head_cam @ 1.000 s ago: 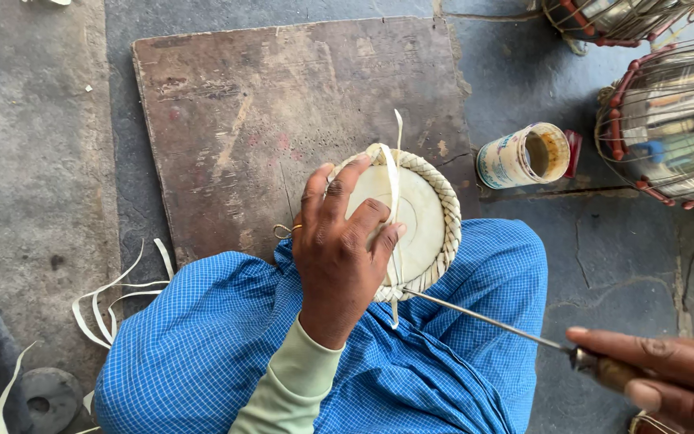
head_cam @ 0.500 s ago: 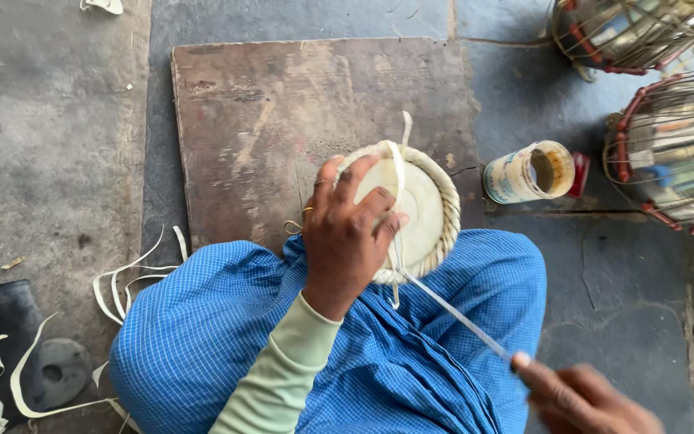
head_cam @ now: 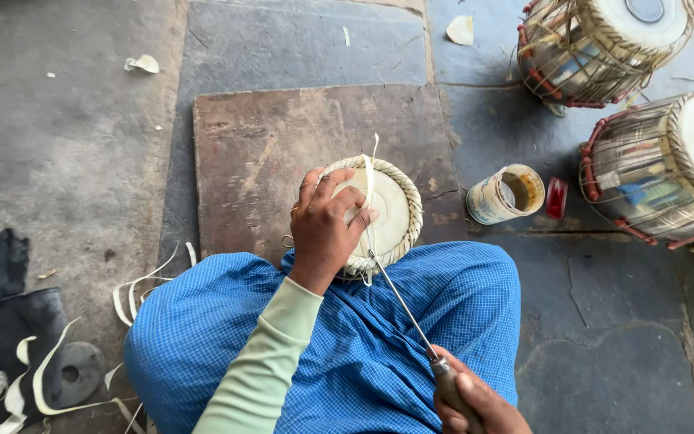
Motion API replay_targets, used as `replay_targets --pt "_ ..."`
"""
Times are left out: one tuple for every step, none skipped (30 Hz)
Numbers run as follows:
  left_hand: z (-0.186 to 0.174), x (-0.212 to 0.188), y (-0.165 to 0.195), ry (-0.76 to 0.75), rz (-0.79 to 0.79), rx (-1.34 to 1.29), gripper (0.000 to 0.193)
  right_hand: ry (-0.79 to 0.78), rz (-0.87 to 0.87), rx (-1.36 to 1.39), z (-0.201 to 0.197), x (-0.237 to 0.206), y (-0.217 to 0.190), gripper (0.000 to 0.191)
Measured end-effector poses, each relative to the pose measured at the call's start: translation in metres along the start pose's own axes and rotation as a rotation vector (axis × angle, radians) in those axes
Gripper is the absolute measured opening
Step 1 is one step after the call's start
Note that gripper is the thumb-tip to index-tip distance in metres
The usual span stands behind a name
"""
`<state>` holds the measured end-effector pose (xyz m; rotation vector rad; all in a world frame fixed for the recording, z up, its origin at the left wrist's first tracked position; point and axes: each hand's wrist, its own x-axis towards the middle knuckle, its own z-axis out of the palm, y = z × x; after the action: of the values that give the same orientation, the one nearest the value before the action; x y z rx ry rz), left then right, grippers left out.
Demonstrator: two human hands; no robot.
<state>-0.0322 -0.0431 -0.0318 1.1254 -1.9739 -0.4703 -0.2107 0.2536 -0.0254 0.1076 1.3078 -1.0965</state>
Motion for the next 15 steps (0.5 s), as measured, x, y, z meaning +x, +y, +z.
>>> replay_targets --pt "0.0 0.0 0.0 0.004 0.0 0.005 0.024 0.056 -0.017 -0.025 0.0 0.006 0.009 0.055" --pt "0.002 0.001 0.001 0.024 0.0 -0.006 0.023 0.088 -0.055 -0.089 -0.001 0.011 0.015 0.055" --pt "0.002 0.002 0.003 0.042 0.001 -0.012 0.022 0.114 -0.092 -0.15 -0.003 0.015 0.019 0.054" --pt "0.001 0.002 0.005 0.057 0.004 -0.018 0.021 0.141 -0.132 -0.206 -0.005 0.018 0.02 0.054" --pt "0.0 0.003 0.008 0.099 0.03 0.047 0.019 0.087 -0.116 -0.264 -0.009 0.019 0.017 0.053" --pt "-0.001 0.004 0.012 0.141 0.057 0.11 0.017 0.035 -0.102 -0.32 -0.012 0.019 0.007 0.051" --pt "-0.003 0.006 0.016 0.181 0.083 0.17 0.016 -0.013 -0.09 -0.377 -0.013 0.017 -0.003 0.05" --pt "-0.006 0.008 0.02 0.169 0.099 0.072 0.015 -0.174 -0.352 -0.591 -0.012 0.015 -0.015 0.047" --pt "-0.009 0.009 0.026 0.153 0.115 -0.027 0.015 -0.335 -0.614 -0.8 -0.011 0.013 -0.034 0.047" --pt "-0.012 0.011 0.032 0.136 0.131 -0.126 0.015 -0.499 -0.877 -1.005 -0.006 0.013 -0.052 0.048" --pt "-0.016 0.011 0.039 0.123 0.226 -0.152 0.015 -0.411 -0.8 -0.858 0.003 0.013 -0.062 0.049" --pt "-0.019 0.009 0.047 0.112 0.323 -0.175 0.016 -0.327 -0.725 -0.712 0.013 0.014 -0.072 0.05" --pt "-0.023 0.007 0.056 0.1 0.42 -0.196 0.019 -0.248 -0.648 -0.564 0.022 0.016 -0.081 0.052" --pt "-0.028 0.002 0.064 0.083 0.526 -0.164 0.018 -0.337 -0.536 -0.437 0.033 0.022 -0.091 0.055" --pt "-0.034 -0.005 0.072 0.063 0.633 -0.134 0.018 -0.422 -0.422 -0.307 0.044 0.028 -0.099 0.059"
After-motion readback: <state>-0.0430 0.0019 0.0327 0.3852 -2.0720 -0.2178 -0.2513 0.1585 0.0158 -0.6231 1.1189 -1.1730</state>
